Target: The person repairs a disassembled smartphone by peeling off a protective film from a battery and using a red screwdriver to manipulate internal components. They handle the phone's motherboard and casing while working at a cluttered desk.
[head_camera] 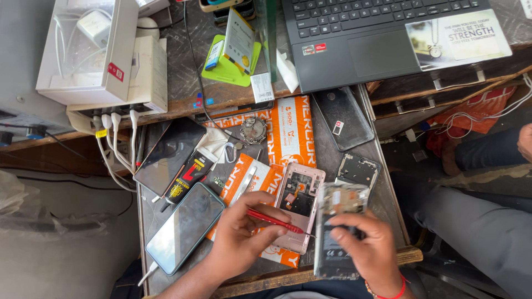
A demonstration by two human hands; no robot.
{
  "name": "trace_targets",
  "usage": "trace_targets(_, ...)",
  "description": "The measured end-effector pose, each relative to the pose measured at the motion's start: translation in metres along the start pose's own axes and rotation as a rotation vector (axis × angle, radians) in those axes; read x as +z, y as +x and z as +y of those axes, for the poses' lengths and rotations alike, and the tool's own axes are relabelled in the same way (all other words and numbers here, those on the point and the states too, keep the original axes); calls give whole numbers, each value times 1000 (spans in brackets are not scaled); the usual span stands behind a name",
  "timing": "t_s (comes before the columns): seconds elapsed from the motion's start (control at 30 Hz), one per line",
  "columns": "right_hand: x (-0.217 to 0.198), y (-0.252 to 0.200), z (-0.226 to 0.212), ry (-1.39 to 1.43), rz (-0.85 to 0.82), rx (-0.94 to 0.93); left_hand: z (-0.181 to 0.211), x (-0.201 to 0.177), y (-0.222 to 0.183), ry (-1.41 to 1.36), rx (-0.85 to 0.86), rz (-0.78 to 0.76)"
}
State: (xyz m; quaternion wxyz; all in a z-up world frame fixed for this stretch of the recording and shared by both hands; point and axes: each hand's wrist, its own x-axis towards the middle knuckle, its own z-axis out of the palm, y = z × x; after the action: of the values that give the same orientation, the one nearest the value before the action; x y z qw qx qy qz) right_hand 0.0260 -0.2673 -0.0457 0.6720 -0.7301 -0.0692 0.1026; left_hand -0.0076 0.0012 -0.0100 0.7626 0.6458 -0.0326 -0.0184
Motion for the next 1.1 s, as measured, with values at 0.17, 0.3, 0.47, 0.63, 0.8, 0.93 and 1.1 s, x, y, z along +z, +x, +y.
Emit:
trace_targets(0.17, 6, 9, -14, -144, -212, -227, -13, 5, -4, -253, -131, 69)
trace_targets(0.3, 5, 7, -8, -90, -209, -202, -17, 8, -6, -159, -81, 27)
trace_targets(0.47, 4, 4, 1, -90, -159, -174, -13, 14, -7, -15, 43, 21)
trace_targets(0.63, 6, 4, -5, -192, -111, -144, 11, 13, -3, 368, 393, -56)
trace_targets(0.8, 10, 7, -12, -230, -100, -141, 24, 13, 3, 478, 540, -103)
trace_targets(0.93, 12, 8, -16, -267, -100, -165, 25, 13, 3, 513, 545, -105)
trace_targets(1.1, 11, 9, -18, -299, -111, -138, 25, 13, 1, 553, 537, -126)
